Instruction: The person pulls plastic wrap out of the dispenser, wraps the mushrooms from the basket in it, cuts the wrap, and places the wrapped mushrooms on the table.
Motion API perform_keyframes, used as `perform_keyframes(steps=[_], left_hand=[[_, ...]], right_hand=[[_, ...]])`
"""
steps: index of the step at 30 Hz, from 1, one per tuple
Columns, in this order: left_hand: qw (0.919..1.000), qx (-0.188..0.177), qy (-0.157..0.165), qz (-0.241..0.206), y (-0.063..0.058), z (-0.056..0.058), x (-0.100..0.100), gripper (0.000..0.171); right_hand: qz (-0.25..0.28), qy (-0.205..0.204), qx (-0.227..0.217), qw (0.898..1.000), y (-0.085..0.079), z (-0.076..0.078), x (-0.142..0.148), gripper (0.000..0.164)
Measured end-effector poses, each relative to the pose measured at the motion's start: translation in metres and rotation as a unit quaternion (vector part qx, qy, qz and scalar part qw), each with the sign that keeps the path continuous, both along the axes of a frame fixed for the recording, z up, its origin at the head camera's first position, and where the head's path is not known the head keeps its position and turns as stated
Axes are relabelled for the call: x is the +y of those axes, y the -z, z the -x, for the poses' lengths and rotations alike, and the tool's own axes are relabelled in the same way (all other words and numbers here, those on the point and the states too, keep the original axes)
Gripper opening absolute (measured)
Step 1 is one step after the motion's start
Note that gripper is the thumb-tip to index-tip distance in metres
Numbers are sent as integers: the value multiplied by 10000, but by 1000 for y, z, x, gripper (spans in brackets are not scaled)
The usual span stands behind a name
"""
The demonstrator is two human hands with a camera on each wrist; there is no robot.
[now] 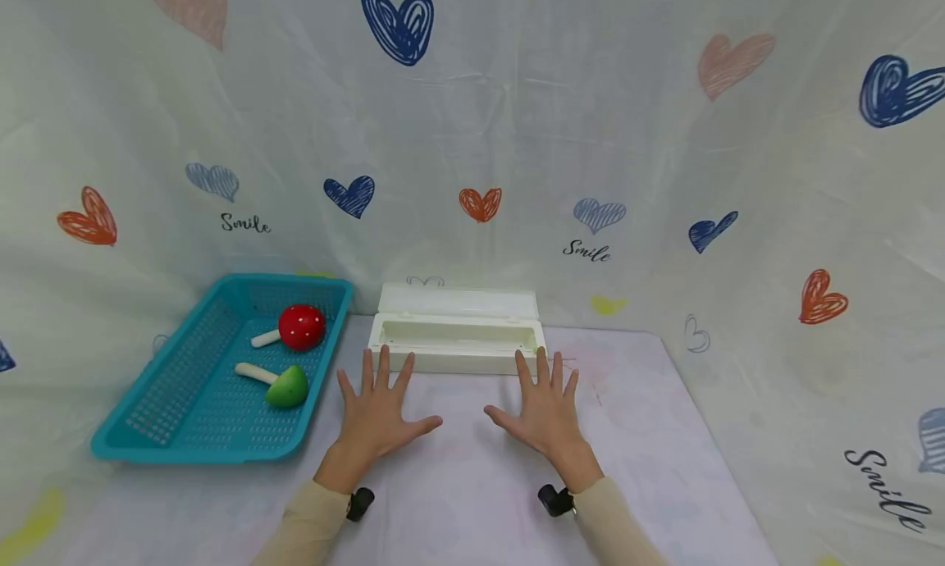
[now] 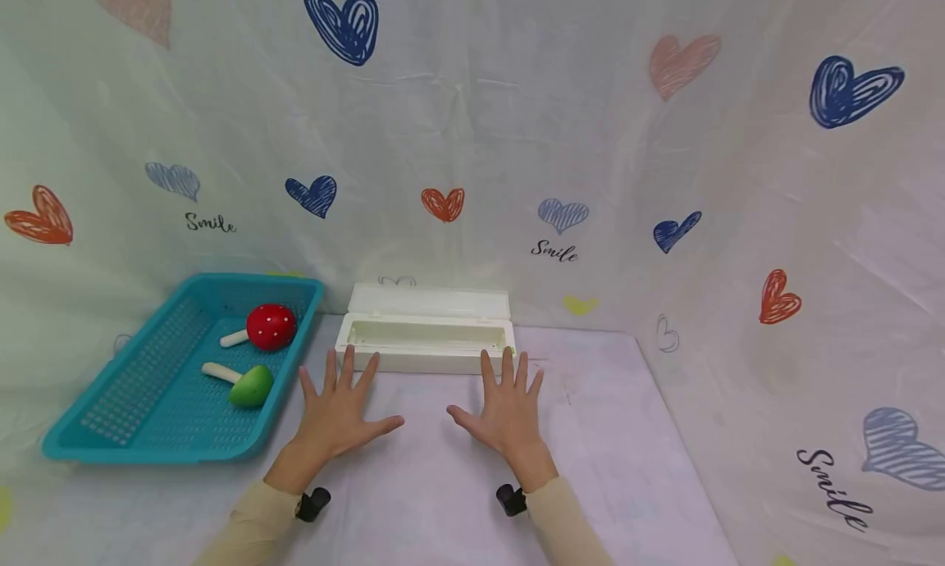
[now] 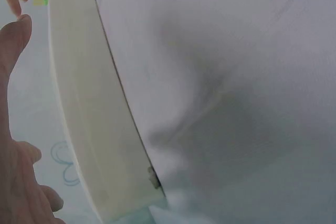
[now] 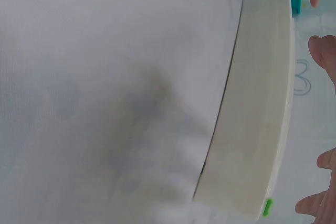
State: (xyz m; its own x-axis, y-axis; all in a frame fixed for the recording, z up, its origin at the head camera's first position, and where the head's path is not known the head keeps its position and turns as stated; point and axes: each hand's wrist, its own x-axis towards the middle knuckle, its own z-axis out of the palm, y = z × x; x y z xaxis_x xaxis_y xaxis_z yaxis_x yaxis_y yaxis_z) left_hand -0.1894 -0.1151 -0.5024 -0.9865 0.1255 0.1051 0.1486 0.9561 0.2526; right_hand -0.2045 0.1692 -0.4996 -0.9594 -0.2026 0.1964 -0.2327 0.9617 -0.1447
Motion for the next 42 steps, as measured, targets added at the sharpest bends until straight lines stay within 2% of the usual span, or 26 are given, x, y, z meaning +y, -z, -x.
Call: perform_keyframes(steps=[7,14,20,24,28,31,36,42], left_hand=[[9998,130,101,81,-10,15,-15,113],[9991,261,309,115,-30,39,-27,107],[9980,161,516,-318,-42,60,-25,100],[9946,279,750,-667,-47,71,-20,90],[9914,339,908,-881,-46,81,-18,78],[9891,363,1080,-931,-42,90,-17,71],[9856,269,1357,-969,-33,104,-15,62],[9843,85,1531,-879,-28,112,-10,54]], right_hand=[[228,-49,-388,9990,-13,15,6,108],[1102,-546,-622,9905,-26,36,14,102],[1310,-1089,-806,9821,-35,59,18,96],[1350,-1199,-1004,9784,-34,72,13,89],[1577,-1333,-1160,9715,-30,82,4,77],[1712,-1400,-1047,9696,-26,88,-2,67],[1604,-1520,-934,9708,-20,98,-10,50],[1420,-1619,-912,9723,-20,104,-16,32]])
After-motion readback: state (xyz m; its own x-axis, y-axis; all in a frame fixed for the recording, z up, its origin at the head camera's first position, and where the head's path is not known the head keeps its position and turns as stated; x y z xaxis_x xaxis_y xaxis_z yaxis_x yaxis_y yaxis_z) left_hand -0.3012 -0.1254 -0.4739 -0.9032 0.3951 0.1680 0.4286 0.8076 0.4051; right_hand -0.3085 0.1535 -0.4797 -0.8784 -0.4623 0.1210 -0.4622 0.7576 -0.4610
